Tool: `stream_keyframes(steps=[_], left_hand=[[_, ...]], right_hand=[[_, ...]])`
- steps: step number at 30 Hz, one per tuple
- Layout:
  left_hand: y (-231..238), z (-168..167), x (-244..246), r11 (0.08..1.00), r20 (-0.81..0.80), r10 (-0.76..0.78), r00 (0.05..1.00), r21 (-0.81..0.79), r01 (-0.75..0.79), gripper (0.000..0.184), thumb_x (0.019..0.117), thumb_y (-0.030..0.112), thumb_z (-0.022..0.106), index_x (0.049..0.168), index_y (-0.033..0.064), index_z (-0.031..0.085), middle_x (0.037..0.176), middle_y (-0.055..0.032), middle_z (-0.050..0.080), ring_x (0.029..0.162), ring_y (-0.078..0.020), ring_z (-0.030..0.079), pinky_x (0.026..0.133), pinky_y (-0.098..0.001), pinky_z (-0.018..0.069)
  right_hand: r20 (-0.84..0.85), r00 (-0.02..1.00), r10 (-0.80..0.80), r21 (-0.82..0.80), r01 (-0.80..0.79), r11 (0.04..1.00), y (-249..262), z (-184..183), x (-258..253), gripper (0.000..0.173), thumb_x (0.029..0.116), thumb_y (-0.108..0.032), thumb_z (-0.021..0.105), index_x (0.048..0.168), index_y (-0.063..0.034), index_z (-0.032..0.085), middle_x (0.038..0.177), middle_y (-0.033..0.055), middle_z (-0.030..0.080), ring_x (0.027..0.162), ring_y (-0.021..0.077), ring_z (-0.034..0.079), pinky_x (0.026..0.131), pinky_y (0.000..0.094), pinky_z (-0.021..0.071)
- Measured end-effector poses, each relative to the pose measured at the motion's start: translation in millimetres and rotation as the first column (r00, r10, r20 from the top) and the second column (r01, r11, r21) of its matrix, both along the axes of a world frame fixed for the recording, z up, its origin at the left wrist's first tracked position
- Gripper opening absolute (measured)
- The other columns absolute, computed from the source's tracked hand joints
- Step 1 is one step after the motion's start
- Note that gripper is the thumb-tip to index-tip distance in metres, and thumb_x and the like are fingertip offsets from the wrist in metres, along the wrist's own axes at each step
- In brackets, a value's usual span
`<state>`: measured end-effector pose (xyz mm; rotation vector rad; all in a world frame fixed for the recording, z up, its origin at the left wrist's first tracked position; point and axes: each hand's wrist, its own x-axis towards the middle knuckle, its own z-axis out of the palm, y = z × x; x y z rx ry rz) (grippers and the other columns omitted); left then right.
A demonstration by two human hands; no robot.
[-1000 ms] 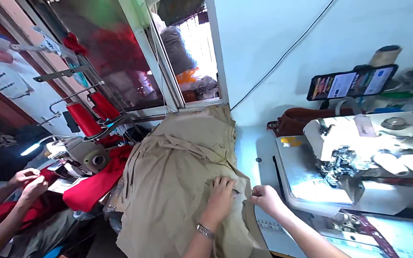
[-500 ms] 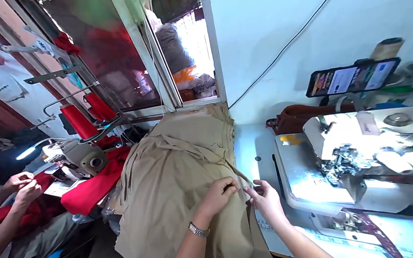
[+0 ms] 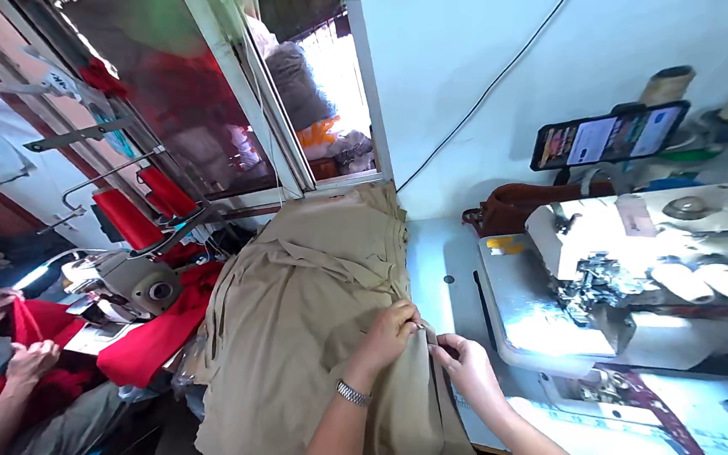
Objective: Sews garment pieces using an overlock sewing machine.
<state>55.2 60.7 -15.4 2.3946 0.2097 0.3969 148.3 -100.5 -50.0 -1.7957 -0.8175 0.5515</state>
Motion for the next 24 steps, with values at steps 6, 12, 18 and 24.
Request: stream_keyframes(steps=[6,12,18,24], left_hand=[[-9,9,-15,0.996,0.065,0.072,0.995,-0.06,-0.069,0.014,0.0997,0.006,0.059,0.093,0.0026,0.071,0.129,-0.0092,0.062,0.112,-0.0148,0.063,0.097,-0.0325,0.0543],[-21,15,-22,0.995,0.179,0.066,0.982,-0.091,-0.051,0.013,0.0994,0.009,0.062,0.095,0.0038,0.074,0.093,-0.0035,0.067,0.086,-0.0088,0.065,0.081,-0.0256,0.0553],[-22,10,-22,0.99,0.202,0.083,0.976,-0.132,-0.057,0.015,0.0986,0.006,0.063,0.109,0.0042,0.073,0.1,-0.0047,0.071,0.085,-0.0093,0.067,0.081,-0.027,0.0576],[-22,13,-28,0.991,0.199,0.112,0.974,-0.101,-0.093,0.011,0.0972,0.007,0.065,0.099,0.0048,0.075,0.095,-0.0039,0.069,0.087,-0.0096,0.066,0.081,-0.027,0.0567]], right_hand=[[-0.055,0.987,-0.148,0.287,0.157,0.945,8,-3,-6,0.011,0.0955,-0.013,0.068,0.093,-0.0068,0.077,0.084,-0.0001,0.074,0.076,0.0022,0.066,0.073,0.0225,0.0538],[-0.065,0.993,-0.1,0.426,0.118,0.897,8,0,-13,0.02,0.0936,-0.01,0.06,0.101,-0.0082,0.078,0.088,-0.0023,0.076,0.08,-0.0009,0.068,0.074,0.0185,0.0555],[-0.053,0.998,-0.041,0.421,0.059,0.905,6,1,-15,0.024,0.0929,-0.01,0.058,0.105,-0.007,0.078,0.088,-0.0015,0.076,0.078,-0.0015,0.068,0.073,0.0172,0.0554],[0.15,0.984,-0.097,0.523,0.004,0.852,4,-12,-24,0.012,0.0924,-0.009,0.06,0.099,-0.0038,0.069,0.084,0.0006,0.071,0.072,0.0025,0.066,0.067,0.0186,0.0559]])
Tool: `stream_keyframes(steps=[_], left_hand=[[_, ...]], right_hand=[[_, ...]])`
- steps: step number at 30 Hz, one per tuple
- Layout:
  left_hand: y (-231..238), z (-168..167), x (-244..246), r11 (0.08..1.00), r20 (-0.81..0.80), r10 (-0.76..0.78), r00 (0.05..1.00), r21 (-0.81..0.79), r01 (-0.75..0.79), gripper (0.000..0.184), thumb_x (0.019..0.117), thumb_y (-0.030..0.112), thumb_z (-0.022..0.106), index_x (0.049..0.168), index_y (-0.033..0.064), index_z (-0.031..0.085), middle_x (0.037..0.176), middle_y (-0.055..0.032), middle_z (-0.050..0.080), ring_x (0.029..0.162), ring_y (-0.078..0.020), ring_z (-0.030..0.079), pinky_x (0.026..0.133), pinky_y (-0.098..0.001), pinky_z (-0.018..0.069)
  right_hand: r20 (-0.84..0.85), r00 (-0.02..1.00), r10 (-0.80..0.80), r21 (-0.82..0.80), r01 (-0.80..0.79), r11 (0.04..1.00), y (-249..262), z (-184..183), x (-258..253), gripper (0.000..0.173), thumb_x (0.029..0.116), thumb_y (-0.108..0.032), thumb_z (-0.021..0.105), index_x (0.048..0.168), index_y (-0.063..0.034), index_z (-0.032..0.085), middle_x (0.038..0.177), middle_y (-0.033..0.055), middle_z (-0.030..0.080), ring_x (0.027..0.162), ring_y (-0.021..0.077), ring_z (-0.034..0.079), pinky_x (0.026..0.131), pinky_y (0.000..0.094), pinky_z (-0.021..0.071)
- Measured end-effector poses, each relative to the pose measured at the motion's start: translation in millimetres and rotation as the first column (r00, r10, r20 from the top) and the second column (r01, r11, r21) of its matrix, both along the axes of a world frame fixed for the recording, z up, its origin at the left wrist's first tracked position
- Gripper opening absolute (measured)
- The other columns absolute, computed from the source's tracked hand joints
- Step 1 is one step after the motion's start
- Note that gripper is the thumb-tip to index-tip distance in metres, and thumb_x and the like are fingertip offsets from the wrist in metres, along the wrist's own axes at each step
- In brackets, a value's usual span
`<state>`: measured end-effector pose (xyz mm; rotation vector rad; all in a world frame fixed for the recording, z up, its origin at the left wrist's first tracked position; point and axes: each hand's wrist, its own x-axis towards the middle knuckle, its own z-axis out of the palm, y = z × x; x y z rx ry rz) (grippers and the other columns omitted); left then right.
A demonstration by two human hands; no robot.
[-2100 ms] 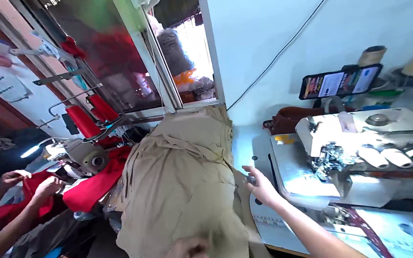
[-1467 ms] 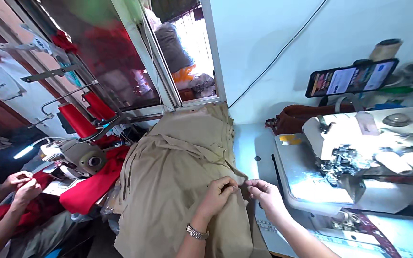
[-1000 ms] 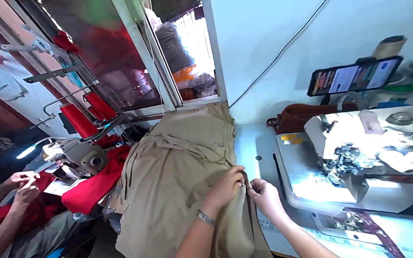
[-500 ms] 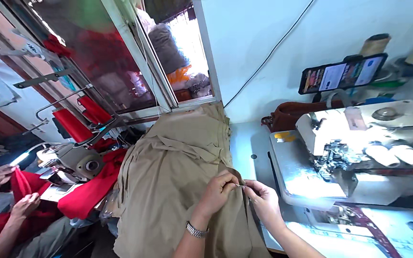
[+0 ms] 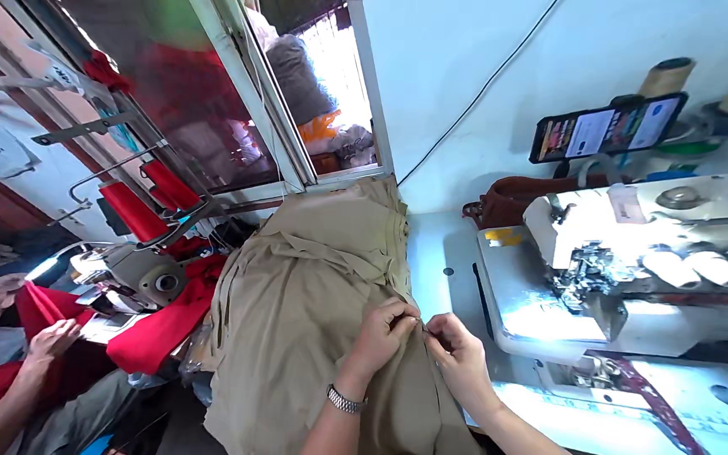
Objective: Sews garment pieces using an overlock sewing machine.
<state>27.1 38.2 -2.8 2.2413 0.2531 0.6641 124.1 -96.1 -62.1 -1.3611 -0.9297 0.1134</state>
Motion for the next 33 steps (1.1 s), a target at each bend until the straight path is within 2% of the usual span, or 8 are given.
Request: stream_keyframes(steps=[3,7,12,15,20,24,28,33], left_hand=[[1,6,-8,0.998,0.023,0.002,1.0,-0.064,-0.001,0.01,0.0964,0.006,0.065,0.098,0.0038,0.074,0.095,-0.0035,0.068,0.088,-0.0092,0.065,0.081,-0.0269,0.0554],[-5,13,-13,0.994,0.106,0.025,0.994,-0.109,-0.013,0.007,0.0931,0.004,0.067,0.094,0.004,0.074,0.1,-0.0041,0.065,0.09,-0.0084,0.063,0.079,-0.024,0.0554],[-30,14,31,0.987,0.188,0.096,0.977,0.111,-0.118,0.012,0.0974,0.012,0.062,0.096,0.009,0.074,0.115,-0.0046,0.07,0.125,-0.022,0.057,0.113,-0.0486,0.0381],[-65,22,77,0.994,0.226,0.026,0.974,0.101,-0.05,0.014,0.0993,0.006,0.057,0.098,0.0054,0.071,0.097,-0.0046,0.069,0.098,-0.017,0.065,0.096,-0.0428,0.0494],[-126,22,133,0.989,0.227,-0.129,0.965,-0.036,0.141,0.007,0.0956,0.002,0.065,0.101,0.0024,0.07,0.1,-0.007,0.07,0.088,-0.0115,0.068,0.081,-0.0303,0.0583],[-153,7,139,0.962,0.185,-0.007,0.983,0.27,-0.044,0.002,0.0902,0.008,0.073,0.091,0.0059,0.075,0.103,-0.0088,0.065,0.1,-0.0205,0.063,0.088,-0.0359,0.0554],[-187,-13,120,0.692,0.168,0.227,0.959,0.666,-0.28,0.019,0.0886,0.011,0.068,0.103,0.0121,0.08,0.112,-0.0075,0.075,0.107,-0.0283,0.069,0.094,-0.0524,0.0513],[-194,-23,119,0.664,0.152,0.28,0.948,0.683,-0.305,0.031,0.091,0.009,0.062,0.118,0.0138,0.078,0.122,-0.0054,0.074,0.114,-0.0267,0.069,0.101,-0.0529,0.0504]], right_hand=[[0.145,0.988,-0.048,-0.029,0.052,0.998,-14,-15,-19,0.023,0.0988,-0.022,0.062,0.096,-0.0036,0.075,0.084,0.0037,0.071,0.072,0.004,0.065,0.066,0.0178,0.0546],[0.029,0.999,-0.044,-0.178,0.048,0.983,-36,-20,-41,0.027,0.0956,-0.028,0.065,0.085,-0.0071,0.078,0.078,0.0004,0.067,0.069,0.0009,0.06,0.062,0.0162,0.0488],[-0.14,0.987,-0.081,-0.157,0.059,0.986,-68,14,-15,0.021,0.0907,-0.029,0.071,0.082,-0.012,0.078,0.073,-0.0078,0.068,0.065,-0.0056,0.058,0.059,0.0134,0.0467],[-0.174,0.968,-0.181,-0.087,0.168,0.982,-98,33,9,0.019,0.0905,-0.025,0.07,0.078,-0.0127,0.076,0.071,-0.0085,0.067,0.062,-0.0051,0.059,0.057,0.0138,0.0478],[-0.311,0.883,-0.35,-0.106,0.334,0.937,-155,44,43,0.009,0.0841,-0.009,0.069,0.091,-0.0079,0.063,0.068,-0.0066,0.062,0.057,0.0005,0.058,0.053,0.0175,0.0495],[-0.397,0.862,-0.314,-0.148,0.278,0.949,-175,29,46,0.019,0.087,-0.006,0.067,0.105,-0.0024,0.072,0.074,-0.002,0.07,0.062,0.0044,0.065,0.058,0.0212,0.0553],[-0.4,0.867,-0.298,-0.129,0.268,0.955,-181,25,46,0.014,0.089,-0.004,0.063,0.097,-0.003,0.074,0.081,-0.0005,0.073,0.069,0.003,0.068,0.064,0.0192,0.0564],[-0.397,0.867,-0.302,-0.094,0.289,0.953,-175,22,53,0.014,0.0887,-0.007,0.063,0.095,-0.0051,0.075,0.078,-0.0019,0.073,0.067,0.0019,0.066,0.061,0.0172,0.0544]])
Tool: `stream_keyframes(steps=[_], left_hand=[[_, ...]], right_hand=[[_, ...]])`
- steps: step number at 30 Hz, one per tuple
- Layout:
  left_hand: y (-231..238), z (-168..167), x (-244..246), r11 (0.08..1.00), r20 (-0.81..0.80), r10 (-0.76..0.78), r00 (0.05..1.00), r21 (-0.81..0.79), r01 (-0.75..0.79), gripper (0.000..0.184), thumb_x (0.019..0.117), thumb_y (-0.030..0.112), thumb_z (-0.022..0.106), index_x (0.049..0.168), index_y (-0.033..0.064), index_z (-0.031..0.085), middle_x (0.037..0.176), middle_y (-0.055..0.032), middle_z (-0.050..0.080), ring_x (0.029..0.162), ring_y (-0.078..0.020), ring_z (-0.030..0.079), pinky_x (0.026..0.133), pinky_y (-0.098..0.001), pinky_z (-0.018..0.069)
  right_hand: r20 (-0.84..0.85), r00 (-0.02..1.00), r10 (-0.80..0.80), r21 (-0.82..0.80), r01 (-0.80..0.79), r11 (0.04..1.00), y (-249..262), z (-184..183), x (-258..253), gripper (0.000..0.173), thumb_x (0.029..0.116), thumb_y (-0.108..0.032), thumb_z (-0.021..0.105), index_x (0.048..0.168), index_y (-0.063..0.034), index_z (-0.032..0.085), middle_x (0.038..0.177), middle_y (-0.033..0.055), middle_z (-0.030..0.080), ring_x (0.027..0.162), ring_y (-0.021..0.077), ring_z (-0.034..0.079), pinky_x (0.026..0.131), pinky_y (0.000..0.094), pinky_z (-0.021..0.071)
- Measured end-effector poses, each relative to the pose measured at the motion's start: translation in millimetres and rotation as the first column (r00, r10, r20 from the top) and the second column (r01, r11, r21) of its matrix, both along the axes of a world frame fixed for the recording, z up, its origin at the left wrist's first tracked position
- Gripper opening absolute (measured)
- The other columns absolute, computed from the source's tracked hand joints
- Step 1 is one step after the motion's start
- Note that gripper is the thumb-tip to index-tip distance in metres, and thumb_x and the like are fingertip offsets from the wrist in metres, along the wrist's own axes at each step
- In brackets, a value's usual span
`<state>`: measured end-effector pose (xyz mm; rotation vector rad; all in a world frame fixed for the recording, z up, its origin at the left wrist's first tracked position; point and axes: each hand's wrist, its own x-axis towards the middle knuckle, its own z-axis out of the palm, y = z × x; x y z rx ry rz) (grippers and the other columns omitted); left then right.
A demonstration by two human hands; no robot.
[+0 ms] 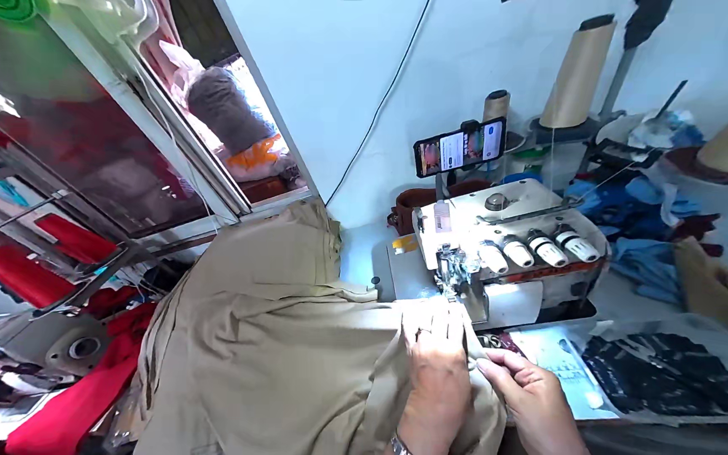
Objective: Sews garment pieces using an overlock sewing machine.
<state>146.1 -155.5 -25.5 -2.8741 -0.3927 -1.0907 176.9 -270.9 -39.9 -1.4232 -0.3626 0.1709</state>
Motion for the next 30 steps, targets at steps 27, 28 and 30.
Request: stream_keyframes(steps=[27,28,30], left_hand=[[60,-119,-286,-0.147,-0.094,0.246,0.965,-0.987,-0.059,0.015,0.1037,0.009,0.053,0.097,0.0003,0.062,0.061,0.0013,0.063,0.049,-0.0068,0.058,0.052,-0.0256,0.0542],[68,-97,-292,-0.096,-0.085,0.211,0.974,-0.993,-0.066,0.017,0.1038,0.01,0.052,0.097,0.0002,0.064,0.063,0.001,0.066,0.052,-0.0073,0.062,0.054,-0.0263,0.0563],[96,-40,-301,0.071,0.014,0.299,0.954,-0.997,-0.008,0.02,0.1046,0.01,0.05,0.099,-0.0022,0.065,0.069,-0.0022,0.072,0.059,-0.0113,0.07,0.061,-0.0299,0.0612]], right_hand=[[-0.221,0.811,0.542,0.25,-0.49,0.835,-61,-48,-42,0.039,0.0986,0.003,0.049,0.099,-0.0235,0.077,0.092,-0.0091,0.078,0.082,0.0016,0.073,0.078,0.0242,0.0614],[-0.172,0.834,0.525,0.25,-0.479,0.842,-67,-36,-35,0.04,0.0993,0.001,0.049,0.1,-0.0272,0.077,0.093,-0.0112,0.078,0.084,-0.0006,0.072,0.079,0.0227,0.0606],[-0.091,0.861,0.501,0.271,-0.463,0.844,-81,-15,-21,0.034,0.1019,-0.009,0.053,0.102,-0.0341,0.077,0.094,-0.0151,0.077,0.085,-0.0042,0.071,0.079,0.0189,0.0593]])
